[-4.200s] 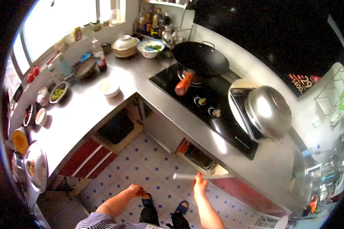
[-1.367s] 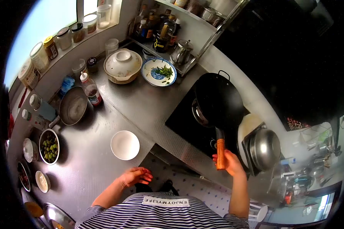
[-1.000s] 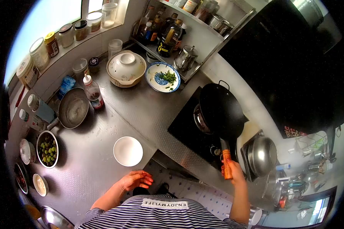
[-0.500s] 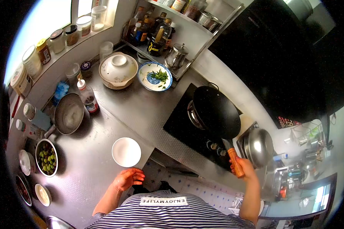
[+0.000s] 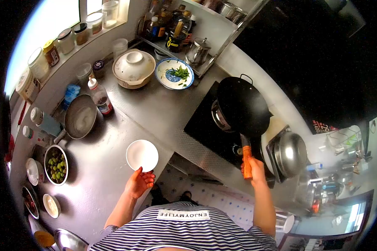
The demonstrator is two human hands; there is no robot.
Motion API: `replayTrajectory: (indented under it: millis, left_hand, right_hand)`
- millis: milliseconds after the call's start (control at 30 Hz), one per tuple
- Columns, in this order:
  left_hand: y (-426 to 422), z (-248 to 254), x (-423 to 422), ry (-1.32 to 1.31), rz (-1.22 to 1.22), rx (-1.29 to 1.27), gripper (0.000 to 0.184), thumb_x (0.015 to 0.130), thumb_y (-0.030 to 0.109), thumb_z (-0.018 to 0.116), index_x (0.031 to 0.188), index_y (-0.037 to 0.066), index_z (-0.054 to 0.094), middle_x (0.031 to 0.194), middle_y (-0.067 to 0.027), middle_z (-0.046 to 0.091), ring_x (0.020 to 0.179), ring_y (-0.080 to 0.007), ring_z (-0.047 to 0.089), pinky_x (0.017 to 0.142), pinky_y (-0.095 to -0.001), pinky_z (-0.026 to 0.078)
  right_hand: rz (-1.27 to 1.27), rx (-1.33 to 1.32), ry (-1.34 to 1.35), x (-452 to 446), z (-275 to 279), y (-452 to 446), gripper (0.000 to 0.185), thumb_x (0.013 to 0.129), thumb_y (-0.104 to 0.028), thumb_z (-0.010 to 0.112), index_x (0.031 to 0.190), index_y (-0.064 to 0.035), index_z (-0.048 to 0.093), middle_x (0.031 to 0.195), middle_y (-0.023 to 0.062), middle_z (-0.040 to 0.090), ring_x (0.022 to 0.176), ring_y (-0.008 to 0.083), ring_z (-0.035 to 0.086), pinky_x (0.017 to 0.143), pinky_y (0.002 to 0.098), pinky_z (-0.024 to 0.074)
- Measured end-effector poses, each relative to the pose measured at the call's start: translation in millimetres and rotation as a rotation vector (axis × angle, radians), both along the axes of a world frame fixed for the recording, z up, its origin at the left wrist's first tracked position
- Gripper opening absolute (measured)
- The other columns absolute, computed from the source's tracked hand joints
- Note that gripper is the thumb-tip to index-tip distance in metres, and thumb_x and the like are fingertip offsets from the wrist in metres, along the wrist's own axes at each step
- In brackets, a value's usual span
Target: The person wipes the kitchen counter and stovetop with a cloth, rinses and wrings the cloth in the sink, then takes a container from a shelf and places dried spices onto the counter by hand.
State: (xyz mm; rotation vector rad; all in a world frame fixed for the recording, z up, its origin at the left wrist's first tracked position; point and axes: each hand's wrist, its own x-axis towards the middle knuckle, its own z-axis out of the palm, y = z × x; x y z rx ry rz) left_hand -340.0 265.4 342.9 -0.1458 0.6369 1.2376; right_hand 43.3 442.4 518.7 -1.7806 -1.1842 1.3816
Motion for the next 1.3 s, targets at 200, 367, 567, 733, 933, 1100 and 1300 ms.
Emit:
replayTrajectory:
  millis: [200,367,567,733,933,1100,1300]
  left_hand:
    - [13.6,1.1,0.8,0.06,0.051,-0.012,0.045,0.095,0.04,0.041,0.101,-0.002,0.055,0.088,-0.013,0.062,0.075,-0.02,0.059,0.069,-0.0333,0.049]
    - [27.5,4.9,-4.9,0.093,0.116,-0.026,0.043,0.093,0.041,0.043,0.098,0.0,0.055,0.087,-0.0125,0.062,0.074,-0.0191,0.058,0.069,-0.0323,0.048]
    - [40.9,13.6,0.2,0.067,0.355,0.008,0.034,0.09,0.035,0.05,0.101,0.003,0.052,0.096,-0.0129,0.061,0.077,-0.0183,0.056,0.07,-0.0325,0.046]
    - [44.9,18.4,15.0,0.087,0.358,0.034,0.03,0.089,0.032,0.051,0.107,0.008,0.051,0.1,-0.0145,0.06,0.077,-0.02,0.055,0.071,-0.0337,0.046]
    - [29.1,21.5,60.4,0.081,0.203,0.061,0.034,0.087,0.03,0.051,0.109,0.004,0.052,0.097,-0.014,0.062,0.076,-0.0207,0.056,0.07,-0.0336,0.047]
    - [7.3,32.7,133.3,0.108,0.079,0.059,0.03,0.088,0.031,0.05,0.099,0.003,0.056,0.093,-0.0122,0.063,0.076,-0.0206,0.057,0.071,-0.0334,0.047]
    - [-30.3,67.4,272.5,0.185,-0.056,0.084,0.027,0.091,0.027,0.045,0.093,0.001,0.055,0.09,-0.0128,0.06,0.08,-0.0223,0.055,0.076,-0.034,0.046]
  right_hand:
    - [-0.034,0.043,0.045,-20.1,-25.8,9.2,0.037,0.092,-0.035,0.049,0.098,0.0003,0.057,0.07,0.0079,0.059,0.057,0.0149,0.056,0.052,0.027,0.0461]
    - [0.01,-0.004,0.243,-14.5,-35.4,10.9,0.046,0.091,-0.046,0.047,0.103,-0.0022,0.054,0.079,0.009,0.06,0.064,0.0158,0.057,0.058,0.0279,0.0471]
    - [-0.074,-0.023,0.499,-2.3,-35.9,-16.7,0.056,0.089,-0.056,0.045,0.112,-0.0051,0.051,0.09,0.0098,0.062,0.081,0.0199,0.06,0.07,0.0314,0.0473]
    - [0.02,-0.131,0.459,58.4,-80.3,-44.8,0.049,0.089,-0.051,0.048,0.107,-0.0058,0.056,0.091,0.0103,0.064,0.082,0.0201,0.06,0.07,0.0325,0.0468]
    - [0.008,-0.198,0.547,106.4,-93.1,-92.5,0.031,0.092,-0.033,0.053,0.103,-0.0055,0.058,0.089,0.0105,0.064,0.082,0.0211,0.062,0.069,0.0327,0.0496]
    - [-0.01,-0.149,0.514,178.1,-107.7,-143.4,0.02,0.093,-0.021,0.052,0.101,-0.0035,0.058,0.087,0.0098,0.064,0.081,0.0211,0.063,0.066,0.0324,0.0513]
    - [-0.122,-0.09,0.558,303.6,-125.2,-231.3,0.016,0.089,-0.011,0.052,0.099,-0.0024,0.06,0.085,0.0058,0.062,0.077,0.0175,0.06,0.063,0.0284,0.0478]
